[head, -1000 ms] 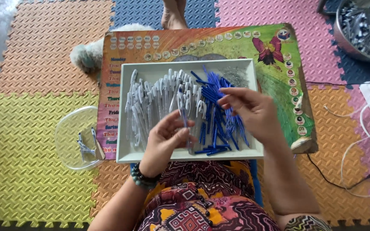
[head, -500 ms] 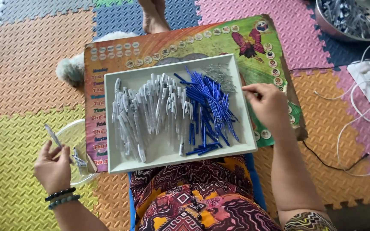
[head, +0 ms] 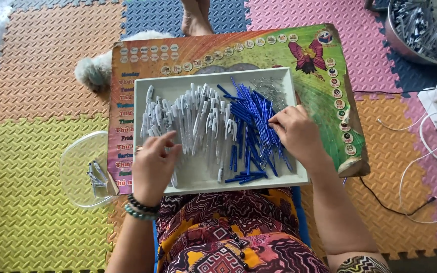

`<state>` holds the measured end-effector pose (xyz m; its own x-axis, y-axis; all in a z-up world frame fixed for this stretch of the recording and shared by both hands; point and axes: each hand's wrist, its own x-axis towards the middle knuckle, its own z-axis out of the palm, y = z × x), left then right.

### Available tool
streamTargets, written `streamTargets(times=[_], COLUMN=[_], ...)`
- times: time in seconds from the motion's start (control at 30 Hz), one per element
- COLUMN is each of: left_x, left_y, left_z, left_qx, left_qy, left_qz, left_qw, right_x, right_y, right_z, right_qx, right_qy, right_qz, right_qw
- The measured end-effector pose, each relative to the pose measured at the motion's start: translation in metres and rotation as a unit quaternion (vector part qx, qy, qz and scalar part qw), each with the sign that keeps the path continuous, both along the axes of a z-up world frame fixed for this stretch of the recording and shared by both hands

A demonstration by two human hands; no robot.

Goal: Assembling pens by picking up white barrels and blue caps from a tray and joining them together.

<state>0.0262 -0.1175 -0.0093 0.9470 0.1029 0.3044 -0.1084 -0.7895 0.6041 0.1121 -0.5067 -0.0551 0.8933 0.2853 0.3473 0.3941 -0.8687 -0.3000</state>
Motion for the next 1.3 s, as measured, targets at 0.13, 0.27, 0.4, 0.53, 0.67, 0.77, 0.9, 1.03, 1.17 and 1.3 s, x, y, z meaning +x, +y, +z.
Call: streamTargets(times=[0.13,0.27,0.4,0.53,0.67,0.77,0.9,1.03,1.17,1.3], left_x=[0.001,0.021,0.068,0.094,0.091,0.092,0.090,0.091,0.092,0.077], left_y=[-0.009,-0.023,-0.038,-0.044,-0.050,-0.051,-0.058,-0.066,-0.062,-0.056], left_z=[-0.005,0.000,-0.028,-0.052,-0.059,-0.058,-0.052,-0.060,-0.061,-0.037], left_qx=[0.088,0.116,0.139,0.198,0.266,0.283,0.307,0.330,0.289,0.225], left_qy=[0.056,0.000,-0.049,-0.033,0.000,0.008,0.021,0.011,0.052,0.083], left_qz=[0.014,-0.005,-0.037,-0.015,0.007,0.003,0.004,0.028,0.006,-0.012], left_qw=[0.994,0.993,0.988,0.979,0.964,0.959,0.952,0.944,0.956,0.971], right_x=[-0.001,-0.004,-0.008,-0.010,-0.011,-0.010,-0.005,0.001,0.001,-0.001], right_y=[0.002,0.013,0.024,0.022,0.017,0.021,0.020,0.018,0.017,0.017], right_z=[0.017,0.034,0.054,0.057,0.056,0.055,0.032,0.013,0.005,0.003], right_qx=[0.084,0.357,0.517,0.520,0.533,0.543,0.535,0.554,0.564,0.568], right_qy=[0.031,0.183,0.252,0.242,0.249,0.238,0.186,0.126,0.098,0.095], right_qz=[0.002,-0.061,-0.034,-0.014,-0.011,-0.016,-0.031,-0.034,-0.038,-0.035], right_qw=[0.996,0.914,0.817,0.819,0.809,0.805,0.824,0.822,0.819,0.817])
